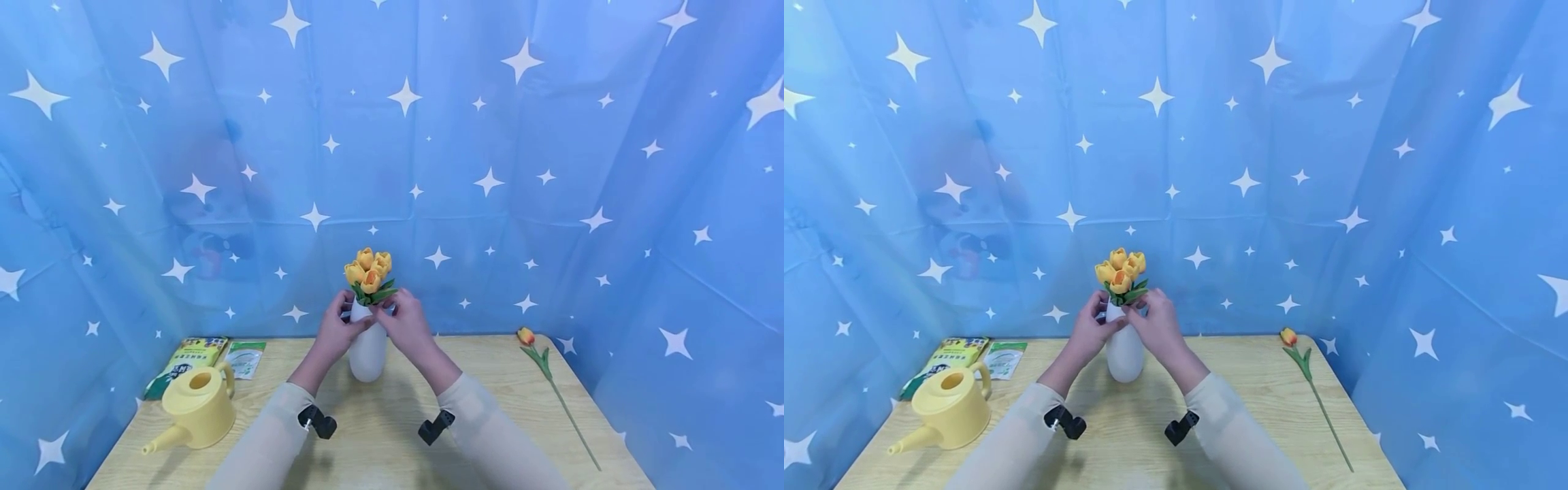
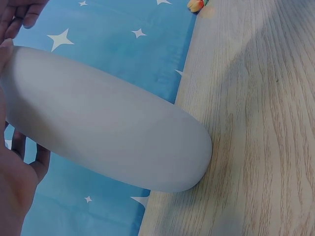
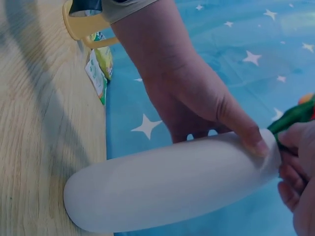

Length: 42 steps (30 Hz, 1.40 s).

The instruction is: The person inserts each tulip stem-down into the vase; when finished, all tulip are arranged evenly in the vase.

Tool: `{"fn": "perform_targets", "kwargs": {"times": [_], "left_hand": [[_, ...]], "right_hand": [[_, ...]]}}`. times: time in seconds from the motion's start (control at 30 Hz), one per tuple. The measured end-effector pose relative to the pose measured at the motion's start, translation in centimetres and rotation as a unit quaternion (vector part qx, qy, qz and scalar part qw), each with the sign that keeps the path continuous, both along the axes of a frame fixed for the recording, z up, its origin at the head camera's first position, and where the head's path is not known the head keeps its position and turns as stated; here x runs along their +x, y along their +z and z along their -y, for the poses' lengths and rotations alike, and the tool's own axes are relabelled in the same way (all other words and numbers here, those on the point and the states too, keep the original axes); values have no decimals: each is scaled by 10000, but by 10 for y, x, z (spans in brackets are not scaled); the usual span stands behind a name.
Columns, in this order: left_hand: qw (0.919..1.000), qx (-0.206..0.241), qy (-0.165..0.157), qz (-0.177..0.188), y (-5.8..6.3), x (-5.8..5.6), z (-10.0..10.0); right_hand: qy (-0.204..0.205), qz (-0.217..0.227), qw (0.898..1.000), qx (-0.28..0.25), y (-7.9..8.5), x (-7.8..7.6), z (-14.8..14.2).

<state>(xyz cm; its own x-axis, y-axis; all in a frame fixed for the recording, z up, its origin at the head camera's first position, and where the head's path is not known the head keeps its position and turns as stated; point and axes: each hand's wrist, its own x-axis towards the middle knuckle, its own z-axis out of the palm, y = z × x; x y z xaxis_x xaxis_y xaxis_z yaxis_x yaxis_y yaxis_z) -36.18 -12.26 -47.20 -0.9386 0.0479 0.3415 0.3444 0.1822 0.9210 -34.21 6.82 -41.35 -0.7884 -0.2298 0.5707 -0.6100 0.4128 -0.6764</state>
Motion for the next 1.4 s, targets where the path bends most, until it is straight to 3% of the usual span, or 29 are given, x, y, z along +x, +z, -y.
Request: {"fn": "perform_targets", "kwargs": {"times": [0.23,0.43,0.8,1.1,1.4], "left_hand": [[9999,-62,42,97,0,-1,1],[9997,-104,90,186,-3,-2,2],[9994,-88,154,287,-1,-1,3],[9998,-71,115,169,0,-1,2],[9998,-70,147,144,-2,-1,-1]], "right_hand": [[3,-113,9997,-201,0,4,-9],[-51,164,9996,-224,-4,13,-24],[-355,559,9975,-260,-15,32,-82],[-1153,745,9905,-52,-38,37,-150],[-2234,577,9729,172,-66,41,-220]]}}
